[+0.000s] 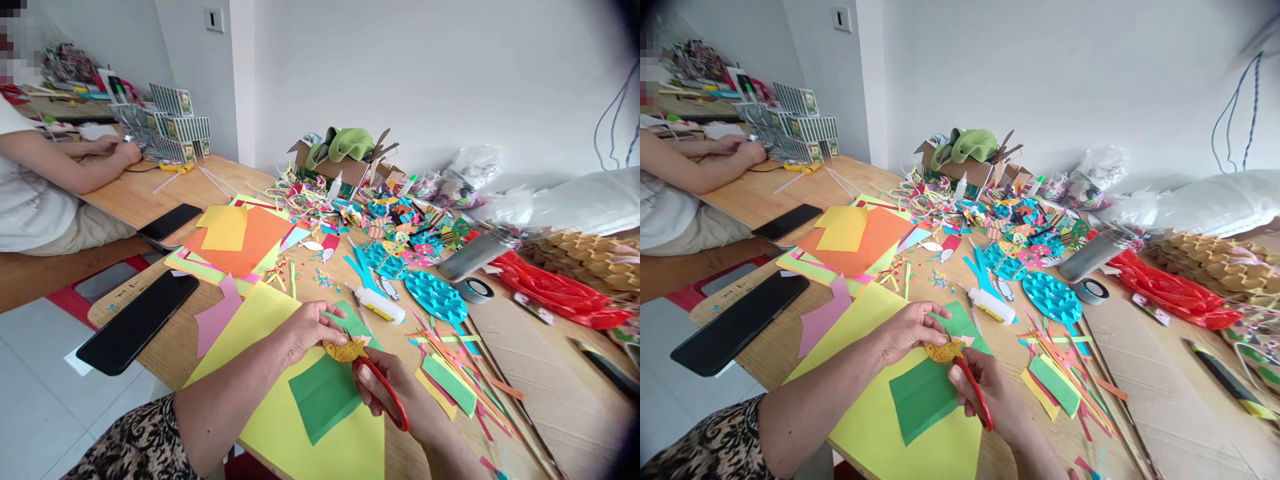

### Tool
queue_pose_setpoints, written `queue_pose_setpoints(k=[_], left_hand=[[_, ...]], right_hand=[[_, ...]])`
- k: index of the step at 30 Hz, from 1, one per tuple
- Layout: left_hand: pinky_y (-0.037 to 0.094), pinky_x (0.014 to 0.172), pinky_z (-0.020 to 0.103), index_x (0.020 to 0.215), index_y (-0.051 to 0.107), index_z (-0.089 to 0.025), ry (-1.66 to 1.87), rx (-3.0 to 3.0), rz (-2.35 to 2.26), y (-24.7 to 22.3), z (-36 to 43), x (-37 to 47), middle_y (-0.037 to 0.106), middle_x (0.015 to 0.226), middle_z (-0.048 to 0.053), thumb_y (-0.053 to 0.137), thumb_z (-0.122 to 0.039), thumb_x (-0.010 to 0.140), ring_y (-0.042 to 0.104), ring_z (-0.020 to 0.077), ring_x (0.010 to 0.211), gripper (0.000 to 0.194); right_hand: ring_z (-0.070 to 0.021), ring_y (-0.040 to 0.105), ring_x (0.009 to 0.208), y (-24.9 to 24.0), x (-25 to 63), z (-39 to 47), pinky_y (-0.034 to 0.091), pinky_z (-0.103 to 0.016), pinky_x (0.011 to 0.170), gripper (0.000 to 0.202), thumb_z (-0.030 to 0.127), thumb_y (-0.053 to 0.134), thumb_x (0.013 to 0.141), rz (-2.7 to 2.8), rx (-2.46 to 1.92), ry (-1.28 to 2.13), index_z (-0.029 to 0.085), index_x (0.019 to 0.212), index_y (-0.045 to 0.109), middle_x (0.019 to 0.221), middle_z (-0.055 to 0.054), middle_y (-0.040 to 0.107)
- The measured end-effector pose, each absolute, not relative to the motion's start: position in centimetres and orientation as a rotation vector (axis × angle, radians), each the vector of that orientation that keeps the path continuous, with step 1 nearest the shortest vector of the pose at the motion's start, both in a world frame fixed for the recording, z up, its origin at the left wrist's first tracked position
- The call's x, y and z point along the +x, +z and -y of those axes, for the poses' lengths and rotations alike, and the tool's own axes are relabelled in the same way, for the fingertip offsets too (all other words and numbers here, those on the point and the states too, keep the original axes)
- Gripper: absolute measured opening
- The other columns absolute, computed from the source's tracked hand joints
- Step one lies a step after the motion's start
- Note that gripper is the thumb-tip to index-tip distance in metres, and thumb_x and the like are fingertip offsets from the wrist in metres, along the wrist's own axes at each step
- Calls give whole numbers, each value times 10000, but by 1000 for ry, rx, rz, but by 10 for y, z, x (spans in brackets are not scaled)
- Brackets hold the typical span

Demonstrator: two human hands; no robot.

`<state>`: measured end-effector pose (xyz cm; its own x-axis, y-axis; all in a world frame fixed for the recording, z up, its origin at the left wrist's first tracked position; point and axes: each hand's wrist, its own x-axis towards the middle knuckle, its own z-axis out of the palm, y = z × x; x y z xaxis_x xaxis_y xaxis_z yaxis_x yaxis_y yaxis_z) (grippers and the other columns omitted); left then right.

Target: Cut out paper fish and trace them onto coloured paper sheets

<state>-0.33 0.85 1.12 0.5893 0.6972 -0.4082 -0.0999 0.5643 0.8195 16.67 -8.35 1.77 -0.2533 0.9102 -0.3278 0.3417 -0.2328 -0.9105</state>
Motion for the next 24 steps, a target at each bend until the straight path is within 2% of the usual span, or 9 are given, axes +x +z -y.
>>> queue_pose_setpoints(k=[8, 17, 24], left_hand=[[380, 575, 249, 951, 594, -142, 533, 839, -798, 10, -9, -3, 615, 625, -28, 746, -112, 475, 556, 115, 591, 500], [386, 586, 251, 942, 596, -145, 537, 828, -787, 9, -9, -3, 607, 631, -29, 761, -127, 456, 550, 114, 599, 514], [386, 597, 256, 951, 597, -142, 540, 831, -786, 10, -9, -4, 602, 642, -26, 778, -132, 462, 551, 117, 607, 522]], right_hand=[[-79, 451, 418, 19, 166, 83, 287, -211, 407, 516, 690, 546, 781, 1516, -1516, 1502, 183, 718, 479, 538, 28, 503], [-96, 483, 466, 20, 165, 85, 318, -221, 442, 507, 681, 537, 795, 1515, -1468, 1533, 184, 729, 460, 580, 11, 528], [-81, 441, 413, 21, 165, 83, 286, -215, 409, 516, 697, 544, 776, 1498, -1497, 1525, 191, 714, 461, 533, 28, 505]])
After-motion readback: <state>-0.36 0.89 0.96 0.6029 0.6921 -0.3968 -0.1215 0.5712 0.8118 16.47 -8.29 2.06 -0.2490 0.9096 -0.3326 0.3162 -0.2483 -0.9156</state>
